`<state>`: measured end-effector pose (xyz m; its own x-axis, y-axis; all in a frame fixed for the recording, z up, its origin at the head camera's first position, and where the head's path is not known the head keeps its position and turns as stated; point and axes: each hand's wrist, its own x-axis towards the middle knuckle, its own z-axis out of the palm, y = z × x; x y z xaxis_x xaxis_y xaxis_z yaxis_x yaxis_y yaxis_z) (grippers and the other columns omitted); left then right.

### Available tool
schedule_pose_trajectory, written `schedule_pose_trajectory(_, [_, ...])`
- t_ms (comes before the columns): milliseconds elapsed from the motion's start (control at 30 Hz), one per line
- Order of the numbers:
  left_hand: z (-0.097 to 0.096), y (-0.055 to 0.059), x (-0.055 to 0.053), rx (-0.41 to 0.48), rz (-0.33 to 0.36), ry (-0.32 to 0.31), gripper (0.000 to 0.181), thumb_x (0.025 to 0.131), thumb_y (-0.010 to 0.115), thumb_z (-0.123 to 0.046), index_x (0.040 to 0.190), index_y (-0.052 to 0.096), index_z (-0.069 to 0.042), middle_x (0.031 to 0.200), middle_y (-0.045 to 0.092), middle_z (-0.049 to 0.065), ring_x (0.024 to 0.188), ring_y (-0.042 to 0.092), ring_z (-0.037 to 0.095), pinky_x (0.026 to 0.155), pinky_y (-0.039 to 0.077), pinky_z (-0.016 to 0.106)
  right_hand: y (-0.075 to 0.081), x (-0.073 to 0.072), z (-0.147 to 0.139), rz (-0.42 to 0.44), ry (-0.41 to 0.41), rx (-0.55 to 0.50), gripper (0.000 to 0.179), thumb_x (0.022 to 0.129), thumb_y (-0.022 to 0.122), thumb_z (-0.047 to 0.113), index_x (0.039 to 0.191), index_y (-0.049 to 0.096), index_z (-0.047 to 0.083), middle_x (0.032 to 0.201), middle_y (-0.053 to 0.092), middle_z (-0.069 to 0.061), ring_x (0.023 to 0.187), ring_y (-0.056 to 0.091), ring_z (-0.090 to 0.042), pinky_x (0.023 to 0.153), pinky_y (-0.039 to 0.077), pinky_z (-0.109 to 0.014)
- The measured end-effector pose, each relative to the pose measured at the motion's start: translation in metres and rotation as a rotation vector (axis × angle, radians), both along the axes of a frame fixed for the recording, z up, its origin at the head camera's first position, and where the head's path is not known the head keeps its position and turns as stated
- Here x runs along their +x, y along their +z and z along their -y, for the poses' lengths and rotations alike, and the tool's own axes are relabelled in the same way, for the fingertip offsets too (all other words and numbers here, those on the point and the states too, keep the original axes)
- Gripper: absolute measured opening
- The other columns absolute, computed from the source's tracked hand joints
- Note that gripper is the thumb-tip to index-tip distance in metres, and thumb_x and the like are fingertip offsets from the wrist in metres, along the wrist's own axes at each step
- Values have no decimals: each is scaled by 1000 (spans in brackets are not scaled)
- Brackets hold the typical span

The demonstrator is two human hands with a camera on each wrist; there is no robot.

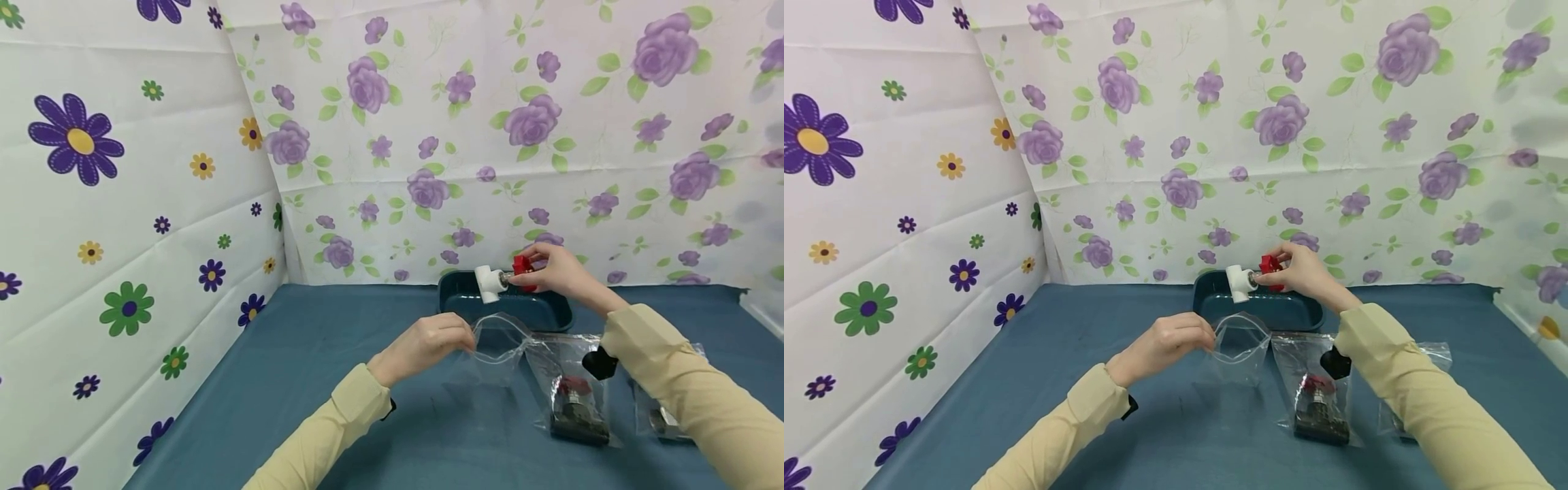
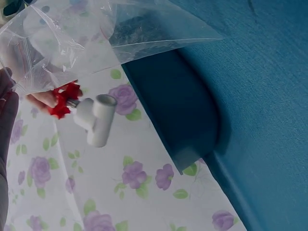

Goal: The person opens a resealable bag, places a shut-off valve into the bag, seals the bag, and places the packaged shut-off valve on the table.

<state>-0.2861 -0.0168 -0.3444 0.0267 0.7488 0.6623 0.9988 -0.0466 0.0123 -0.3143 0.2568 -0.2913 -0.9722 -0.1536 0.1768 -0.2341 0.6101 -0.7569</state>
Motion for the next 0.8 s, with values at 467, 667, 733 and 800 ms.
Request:
schedule_pose_trajectory(467, [2,0,-3,-14,23,18,13,78,68,3,86,61,-5,88,58,3,85,53,5,79,40,12,14,21,5,-191,72,-48,52,78,74,24,116,50,-2,111,52,-20,99,54,-35,73,50,-33])
schedule_pose_trajectory(667, [2,-1,-3,-9,37,6,12,79,67,4,86,61,-4,88,58,3,85,52,5,79,40,12,22,33,6,-257,81,-80,49,78,73,23,117,52,2,113,52,-17,103,52,-34,75,48,-27])
schedule_pose_trajectory(733, [2,-1,-4,-9,39,4,13,79,67,4,86,61,-4,88,58,3,85,53,6,79,40,12,25,36,6,-274,83,-76,48,79,73,23,117,52,3,114,52,-16,104,52,-34,74,47,-23])
schedule_pose_trajectory(800, [2,-1,-4,-9,42,3,13,79,67,5,86,61,-4,88,58,3,85,54,6,79,40,12,27,40,5,-284,89,-87,46,78,73,20,117,54,4,116,51,-13,104,52,-31,72,47,-20])
